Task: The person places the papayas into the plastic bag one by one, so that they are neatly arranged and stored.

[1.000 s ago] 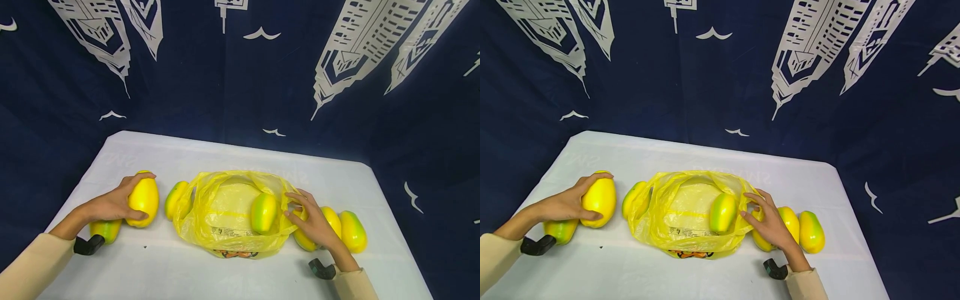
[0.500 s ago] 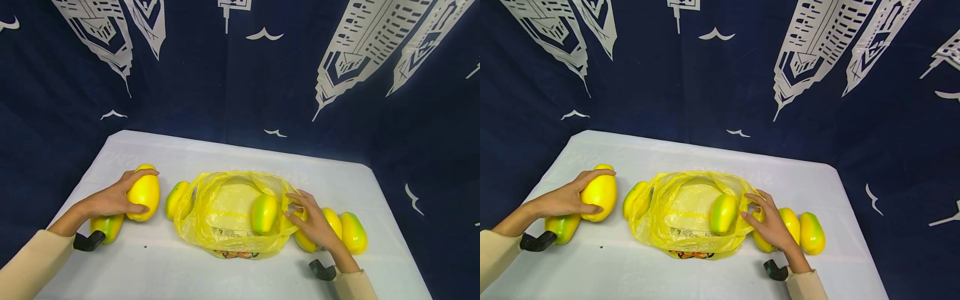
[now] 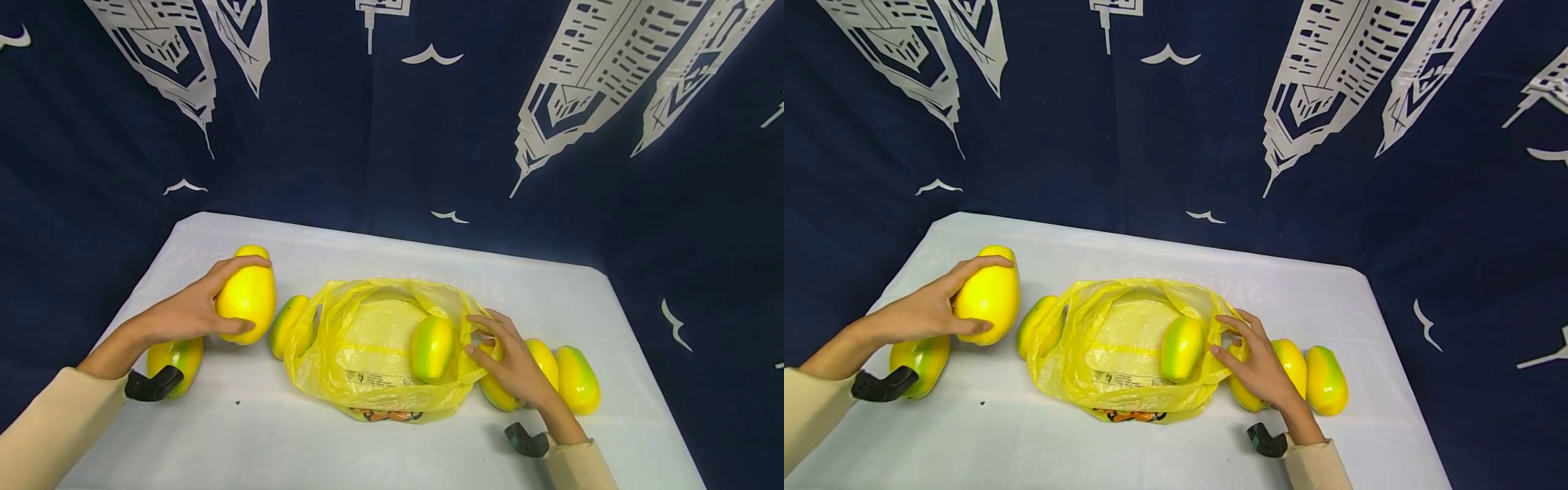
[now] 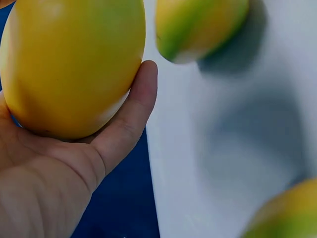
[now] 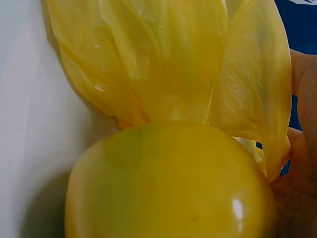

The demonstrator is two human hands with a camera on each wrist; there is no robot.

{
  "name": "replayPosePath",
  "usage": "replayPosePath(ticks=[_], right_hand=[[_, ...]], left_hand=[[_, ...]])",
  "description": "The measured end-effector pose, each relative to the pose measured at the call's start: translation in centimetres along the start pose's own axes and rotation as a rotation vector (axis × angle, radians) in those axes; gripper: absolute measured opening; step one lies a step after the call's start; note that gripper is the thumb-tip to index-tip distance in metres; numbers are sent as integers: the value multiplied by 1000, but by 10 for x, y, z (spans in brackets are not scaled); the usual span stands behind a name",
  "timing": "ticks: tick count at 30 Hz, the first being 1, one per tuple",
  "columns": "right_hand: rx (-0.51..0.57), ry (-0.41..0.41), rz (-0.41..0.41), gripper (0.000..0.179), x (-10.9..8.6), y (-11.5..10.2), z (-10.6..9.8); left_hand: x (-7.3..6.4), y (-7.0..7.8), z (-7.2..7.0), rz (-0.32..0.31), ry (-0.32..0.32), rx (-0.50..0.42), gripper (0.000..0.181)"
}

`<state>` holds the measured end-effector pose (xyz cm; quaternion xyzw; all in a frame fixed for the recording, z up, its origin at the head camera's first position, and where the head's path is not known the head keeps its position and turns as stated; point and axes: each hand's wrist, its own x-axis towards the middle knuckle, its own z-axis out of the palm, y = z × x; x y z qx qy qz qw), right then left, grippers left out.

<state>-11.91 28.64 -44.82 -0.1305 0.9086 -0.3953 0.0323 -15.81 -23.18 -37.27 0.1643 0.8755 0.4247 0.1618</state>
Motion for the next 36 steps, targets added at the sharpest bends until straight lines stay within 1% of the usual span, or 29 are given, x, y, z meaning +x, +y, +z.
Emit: replayPosePath(ticks=[5, 10, 14, 17, 21, 25, 28, 32, 36], right_hand=[[0, 4, -8, 50, 0, 0, 0], [11, 2, -9, 49, 1, 1, 1], [5, 3, -1, 49, 1, 1, 1], [3, 6, 1, 49, 0, 2, 1], [-3, 10, -2, 49, 1, 2, -1], [-6, 10, -3, 49, 1, 2, -2], [-5, 9, -2, 49, 1, 2, -2], [-2, 10, -7, 49, 1, 2, -2], [2, 8, -8, 49, 1, 3, -1]], left_hand=[[5, 19, 5, 54, -16, -37, 89], [11, 39, 15, 120, -61, -67, 88], [19, 51, 25, 168, -100, -115, 89], [25, 58, 33, 180, -132, -170, 91], [31, 65, 46, 188, -162, -205, 91], [39, 71, 61, 211, -195, -204, 89], [46, 75, 73, 222, -233, -199, 86], [56, 79, 88, 210, -268, -171, 85], [63, 80, 100, 188, -297, -144, 84]])
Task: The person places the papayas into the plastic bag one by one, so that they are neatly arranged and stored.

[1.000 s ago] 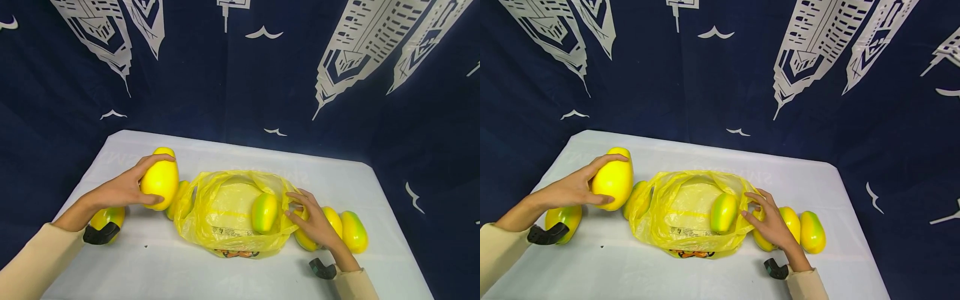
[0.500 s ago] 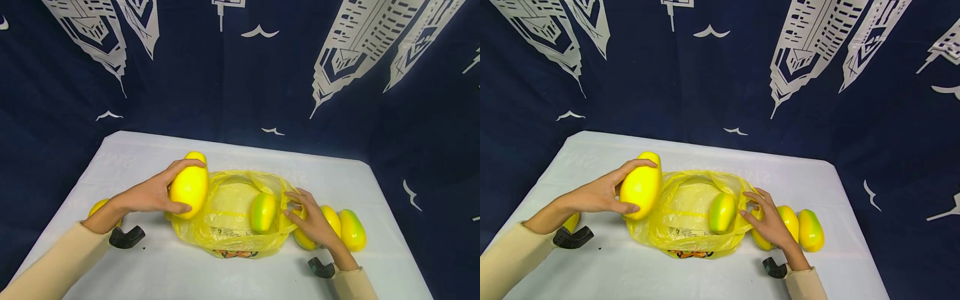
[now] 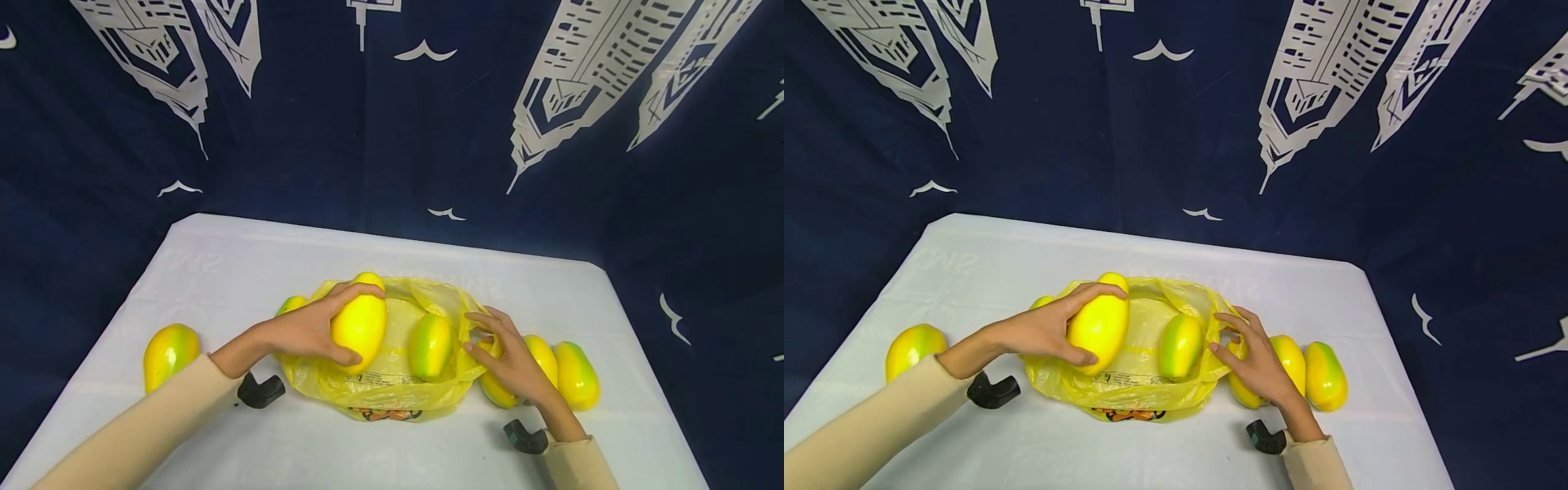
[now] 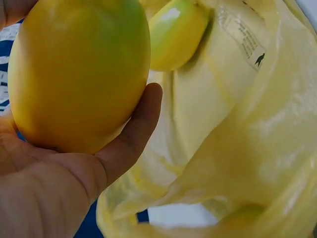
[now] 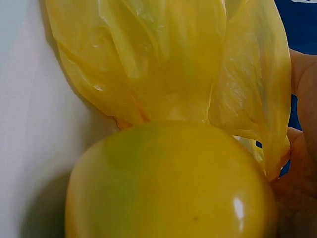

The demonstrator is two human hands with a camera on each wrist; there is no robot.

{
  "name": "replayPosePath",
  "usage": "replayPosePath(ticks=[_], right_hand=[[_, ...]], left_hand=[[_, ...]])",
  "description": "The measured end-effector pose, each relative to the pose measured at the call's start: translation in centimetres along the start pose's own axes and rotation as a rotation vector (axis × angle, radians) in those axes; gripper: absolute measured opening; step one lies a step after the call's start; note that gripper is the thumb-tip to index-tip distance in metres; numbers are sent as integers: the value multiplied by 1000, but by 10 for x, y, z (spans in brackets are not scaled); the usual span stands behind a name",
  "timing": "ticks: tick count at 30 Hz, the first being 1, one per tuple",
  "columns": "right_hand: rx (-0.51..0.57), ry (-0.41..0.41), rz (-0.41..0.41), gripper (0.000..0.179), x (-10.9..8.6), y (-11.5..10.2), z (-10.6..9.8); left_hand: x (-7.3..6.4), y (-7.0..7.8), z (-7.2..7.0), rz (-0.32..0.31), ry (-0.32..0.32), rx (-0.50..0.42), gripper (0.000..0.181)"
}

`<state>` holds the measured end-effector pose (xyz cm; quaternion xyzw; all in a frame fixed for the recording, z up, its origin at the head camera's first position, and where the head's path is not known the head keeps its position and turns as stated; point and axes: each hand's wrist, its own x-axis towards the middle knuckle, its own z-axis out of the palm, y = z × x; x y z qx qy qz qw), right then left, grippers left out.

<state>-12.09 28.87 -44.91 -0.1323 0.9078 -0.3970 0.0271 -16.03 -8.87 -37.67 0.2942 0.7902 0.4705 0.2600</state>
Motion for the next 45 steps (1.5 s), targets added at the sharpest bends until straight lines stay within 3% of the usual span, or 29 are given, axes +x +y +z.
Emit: replayPosePath(ticks=[10, 15, 21, 31, 36, 40, 45], right_hand=[[-6, -1, 0, 49, 0, -1, 0], [-16, 2, -2, 49, 1, -1, -1], [-16, 3, -6, 49, 0, -1, -1], [-21, -6, 8, 49, 1, -3, 0], [-26, -7, 4, 49, 2, -4, 0], [-32, -4, 9, 49, 1, -4, 0], [-36, -5, 8, 49, 0, -5, 0]], left_hand=[[14, -10, 14, -27, -52, -63, 82], [19, -11, 22, -48, -58, -48, 84], [28, -12, 29, -104, -34, -20, 88], [42, -16, 35, -177, -12, -59, 82], [52, -11, 25, -147, -83, 27, 81], [62, -9, 15, -99, -177, 116, 85], [72, -7, 9, -101, -294, 186, 90]])
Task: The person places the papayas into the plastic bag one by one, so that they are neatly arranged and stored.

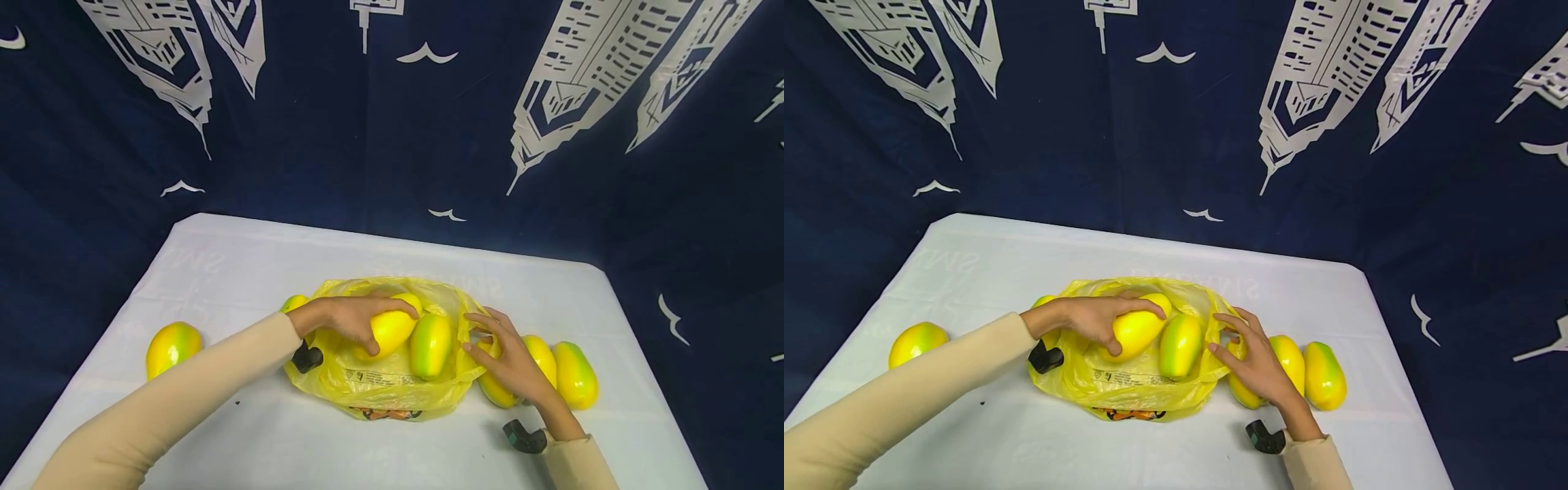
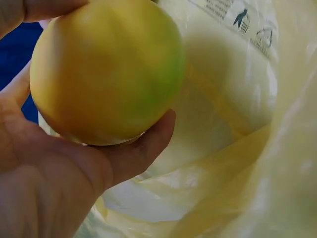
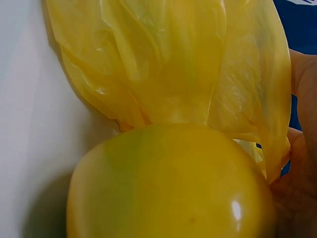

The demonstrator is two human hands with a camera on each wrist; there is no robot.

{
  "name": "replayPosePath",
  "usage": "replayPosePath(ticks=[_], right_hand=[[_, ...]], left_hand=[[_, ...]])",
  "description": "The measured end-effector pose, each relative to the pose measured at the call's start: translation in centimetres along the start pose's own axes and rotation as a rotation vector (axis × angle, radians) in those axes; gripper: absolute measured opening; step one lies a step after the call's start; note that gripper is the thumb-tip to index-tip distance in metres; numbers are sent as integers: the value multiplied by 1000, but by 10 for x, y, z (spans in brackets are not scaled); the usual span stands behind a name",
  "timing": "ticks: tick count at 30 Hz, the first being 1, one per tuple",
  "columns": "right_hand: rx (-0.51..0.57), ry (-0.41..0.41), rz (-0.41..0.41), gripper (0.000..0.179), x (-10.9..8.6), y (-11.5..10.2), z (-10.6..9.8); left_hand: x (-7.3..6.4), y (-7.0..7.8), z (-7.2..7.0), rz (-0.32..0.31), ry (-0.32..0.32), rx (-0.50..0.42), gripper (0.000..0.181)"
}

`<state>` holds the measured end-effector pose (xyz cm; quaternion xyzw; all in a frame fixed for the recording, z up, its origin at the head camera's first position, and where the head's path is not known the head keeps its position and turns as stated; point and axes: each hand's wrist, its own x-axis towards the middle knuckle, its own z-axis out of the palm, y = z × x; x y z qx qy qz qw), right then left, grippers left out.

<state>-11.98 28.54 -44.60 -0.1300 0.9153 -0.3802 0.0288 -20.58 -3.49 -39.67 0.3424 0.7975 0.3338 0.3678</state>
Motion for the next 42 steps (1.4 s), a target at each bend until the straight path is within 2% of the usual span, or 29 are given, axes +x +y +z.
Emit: replayPosePath(ticks=[13, 19, 25, 32, 42], right_hand=[[4, -4, 5, 49, -1, 1, 1], [20, -5, -3, 48, -1, 1, 2], [16, -7, 1, 48, -2, 1, 3], [9, -2, -11, 48, -1, 3, 1], [7, -2, -1, 49, 0, 2, 1]], left_hand=[[19, 1, -14, -86, -92, 143, 93], [24, 0, -16, -140, -81, 247, 90], [23, 6, -14, -158, -82, 373, 90], [24, 13, -7, -170, -35, 531, 92], [25, 13, -9, -181, -6, 630, 88]])
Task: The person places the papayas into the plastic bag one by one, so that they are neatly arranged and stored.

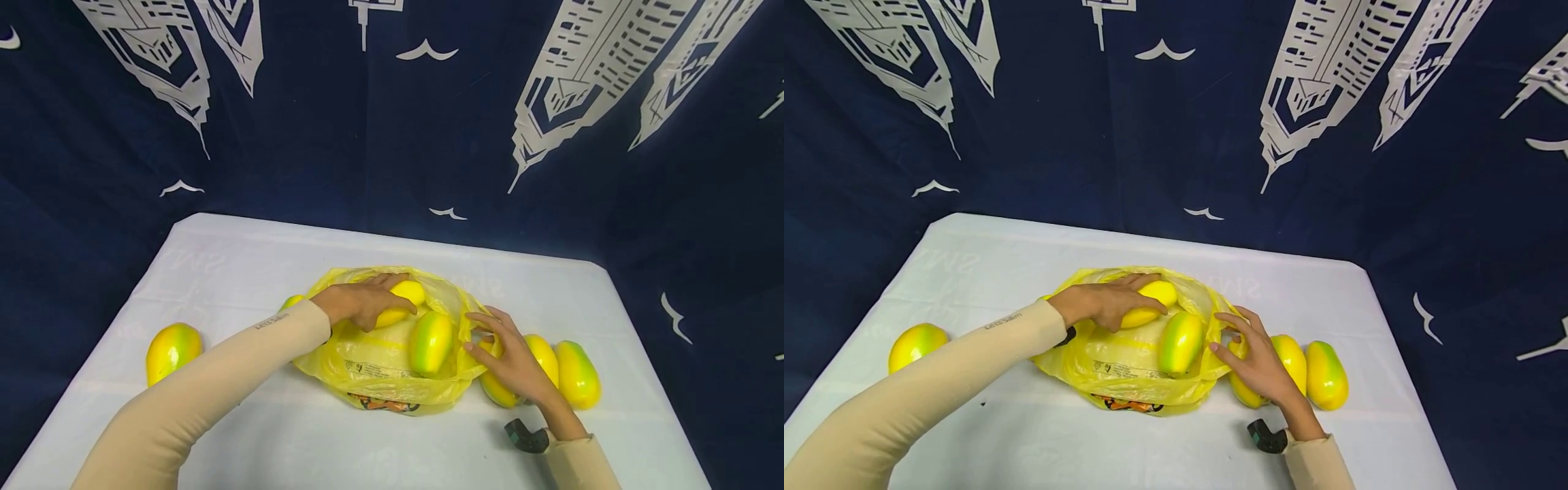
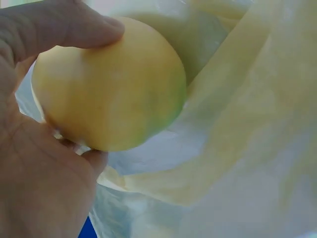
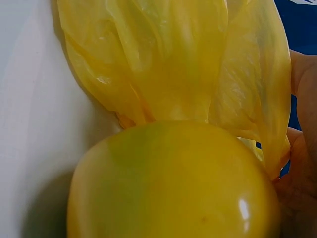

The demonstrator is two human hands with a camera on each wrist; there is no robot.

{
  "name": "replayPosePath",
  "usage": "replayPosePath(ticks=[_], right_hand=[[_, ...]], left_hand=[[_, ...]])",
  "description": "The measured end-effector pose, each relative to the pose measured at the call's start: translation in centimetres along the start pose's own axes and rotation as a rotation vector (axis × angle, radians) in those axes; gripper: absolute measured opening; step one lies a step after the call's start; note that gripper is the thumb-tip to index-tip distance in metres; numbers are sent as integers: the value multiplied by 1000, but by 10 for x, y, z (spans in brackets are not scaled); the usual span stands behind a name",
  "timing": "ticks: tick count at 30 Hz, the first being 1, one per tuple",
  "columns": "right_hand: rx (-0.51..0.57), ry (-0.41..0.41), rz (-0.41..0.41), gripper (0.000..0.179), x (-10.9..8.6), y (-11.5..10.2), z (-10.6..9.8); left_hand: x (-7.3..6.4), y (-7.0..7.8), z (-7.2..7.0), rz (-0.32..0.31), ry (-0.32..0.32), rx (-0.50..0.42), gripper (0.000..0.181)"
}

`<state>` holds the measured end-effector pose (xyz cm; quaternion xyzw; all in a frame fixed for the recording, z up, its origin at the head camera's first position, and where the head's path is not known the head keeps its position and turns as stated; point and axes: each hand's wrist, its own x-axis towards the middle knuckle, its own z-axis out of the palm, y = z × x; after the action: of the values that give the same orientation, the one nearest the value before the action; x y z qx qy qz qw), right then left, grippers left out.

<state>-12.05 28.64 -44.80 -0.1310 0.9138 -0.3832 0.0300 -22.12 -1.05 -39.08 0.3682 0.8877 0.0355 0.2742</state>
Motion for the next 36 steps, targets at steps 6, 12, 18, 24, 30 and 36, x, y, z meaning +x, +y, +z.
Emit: replayPosePath(ticks=[6, 12, 18, 24, 30, 36], right_hand=[[1, 4, -3, 49, 0, 1, 0], [-9, -2, 12, 50, 0, 1, 0], [-5, -3, 11, 50, 1, 1, -1], [-9, -4, 15, 49, 1, 1, -1], [-14, -3, 9, 50, 0, 0, -1], [-18, 1, 10, 49, -1, 0, 0]], left_hand=[[-1, -1, 0, 0, 22, 51, 86], [-3, -1, 1, 21, 63, 130, 85], [-4, -1, 1, 56, 104, 223, 82], [-5, 0, 2, 83, 124, 269, 78], [-8, 0, 2, 102, 159, 285, 75], [-13, 1, 2, 109, 159, 281, 74]])
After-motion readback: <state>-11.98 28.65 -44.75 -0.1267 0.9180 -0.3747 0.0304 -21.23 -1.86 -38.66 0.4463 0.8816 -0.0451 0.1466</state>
